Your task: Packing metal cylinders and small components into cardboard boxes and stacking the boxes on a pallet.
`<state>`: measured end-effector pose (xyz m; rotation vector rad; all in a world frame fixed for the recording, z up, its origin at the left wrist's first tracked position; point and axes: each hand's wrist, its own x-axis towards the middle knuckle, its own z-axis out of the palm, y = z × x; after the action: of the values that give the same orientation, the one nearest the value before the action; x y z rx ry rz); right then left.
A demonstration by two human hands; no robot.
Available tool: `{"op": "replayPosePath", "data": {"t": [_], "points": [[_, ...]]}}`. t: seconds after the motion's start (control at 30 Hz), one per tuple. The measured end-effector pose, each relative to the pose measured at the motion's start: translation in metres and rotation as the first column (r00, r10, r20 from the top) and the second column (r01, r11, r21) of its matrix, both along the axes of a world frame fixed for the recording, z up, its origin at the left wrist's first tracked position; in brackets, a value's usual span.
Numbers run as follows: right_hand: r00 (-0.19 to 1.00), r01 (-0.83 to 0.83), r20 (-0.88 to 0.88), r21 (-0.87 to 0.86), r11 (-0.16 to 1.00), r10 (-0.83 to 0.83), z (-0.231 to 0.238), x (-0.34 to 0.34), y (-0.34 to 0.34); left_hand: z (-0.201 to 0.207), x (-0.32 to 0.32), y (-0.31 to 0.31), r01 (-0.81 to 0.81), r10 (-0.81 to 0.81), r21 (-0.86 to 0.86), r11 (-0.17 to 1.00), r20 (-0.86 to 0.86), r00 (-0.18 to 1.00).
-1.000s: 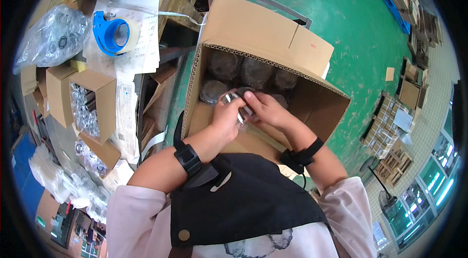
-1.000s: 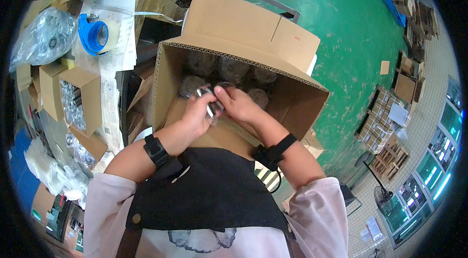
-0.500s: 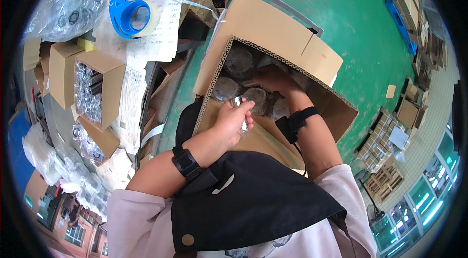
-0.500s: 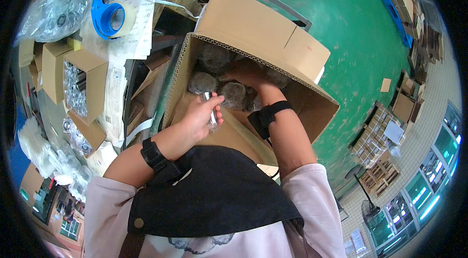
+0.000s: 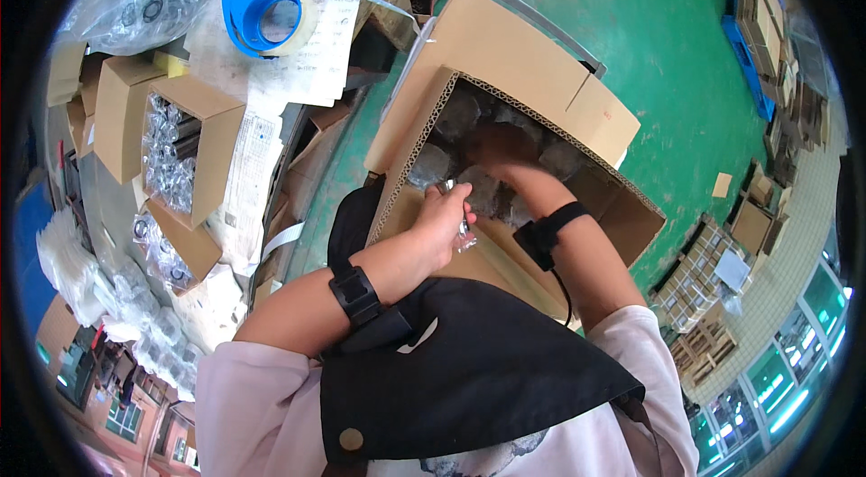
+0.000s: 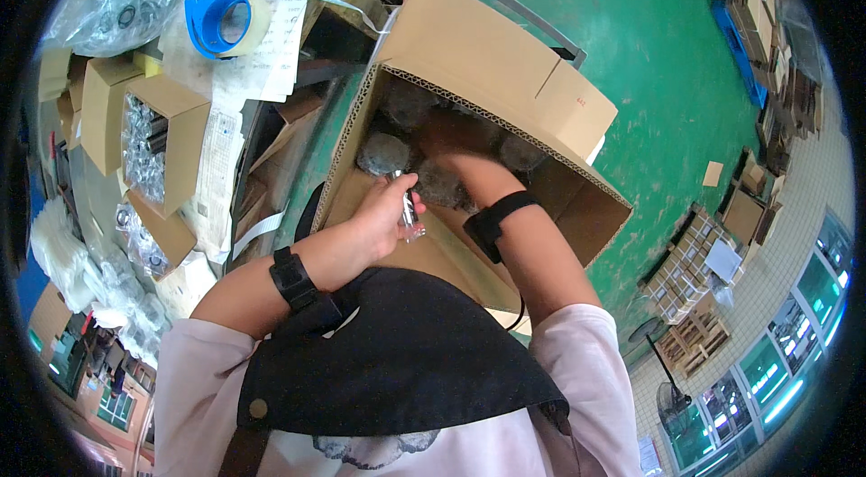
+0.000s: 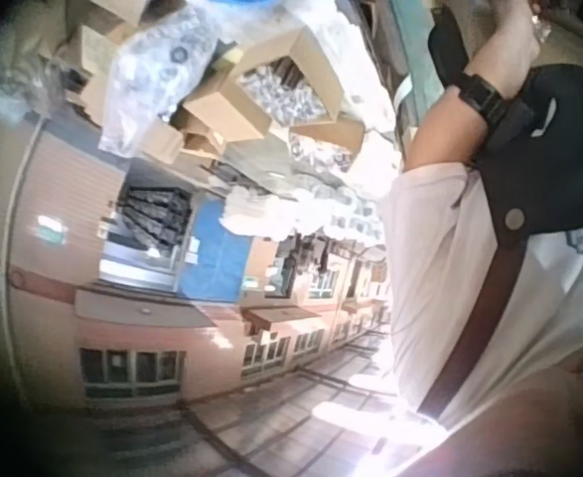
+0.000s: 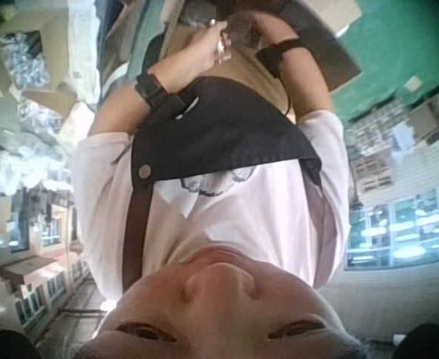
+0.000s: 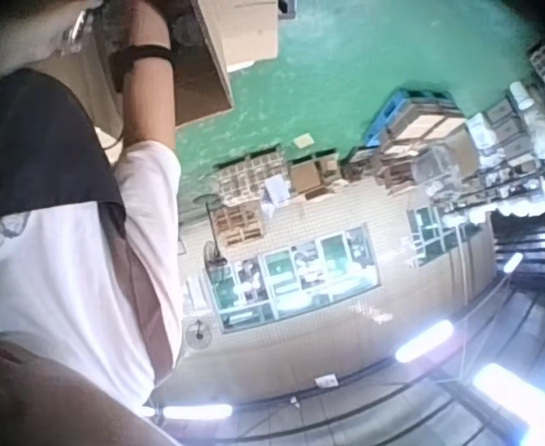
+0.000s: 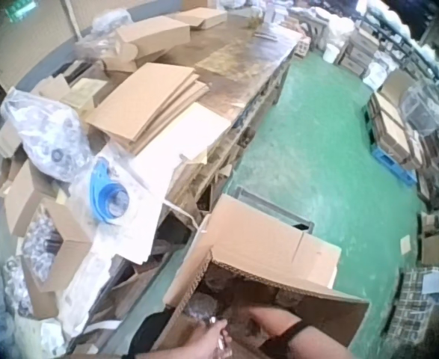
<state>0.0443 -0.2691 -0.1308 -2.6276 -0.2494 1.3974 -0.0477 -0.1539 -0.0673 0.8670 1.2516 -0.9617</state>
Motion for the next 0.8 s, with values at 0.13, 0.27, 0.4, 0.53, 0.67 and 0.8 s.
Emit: {"op": "replayPosePath", "data": {"t": [0.13,0.27,0.4,0.53,0.67,0.8], "points": [[0.948,0.038,0.303,0.206,0.978,-0.101,-0.016,-0.013,-0.029,-0.001,0.0,-0.004,0.027,-0.027,-0.035,0.999,0.009,1.0],[0.956,0.107,0.221,0.346,0.932,-0.192,-0.024,-0.011,-0.035,0.0,0.0,-0.001,0.003,0.0,-0.042,0.999,0.054,0.999],[0.454,0.755,-0.076,0.561,0.339,-0.888,-0.054,-0.032,-0.031,0.001,0.003,-0.005,0.021,-0.018,-0.045,0.999,0.06,0.998],[0.308,0.062,0.877,0.368,0.928,-0.369,-0.09,-0.032,-0.038,-0.003,0.003,-0.011,0.044,-0.041,-0.043,0.998,0.064,0.997],[0.784,0.477,0.413,0.079,0.876,-0.464,-0.018,-0.012,0.001,-0.004,0.005,-0.007,0.013,-0.011,-0.026,1.0,0.057,0.998],[0.871,0.238,0.344,0.328,0.914,-0.351,-0.015,-0.056,-0.036,0.0,0.007,-0.014,-0.145,0.147,-0.041,0.989,0.042,0.988]]}}
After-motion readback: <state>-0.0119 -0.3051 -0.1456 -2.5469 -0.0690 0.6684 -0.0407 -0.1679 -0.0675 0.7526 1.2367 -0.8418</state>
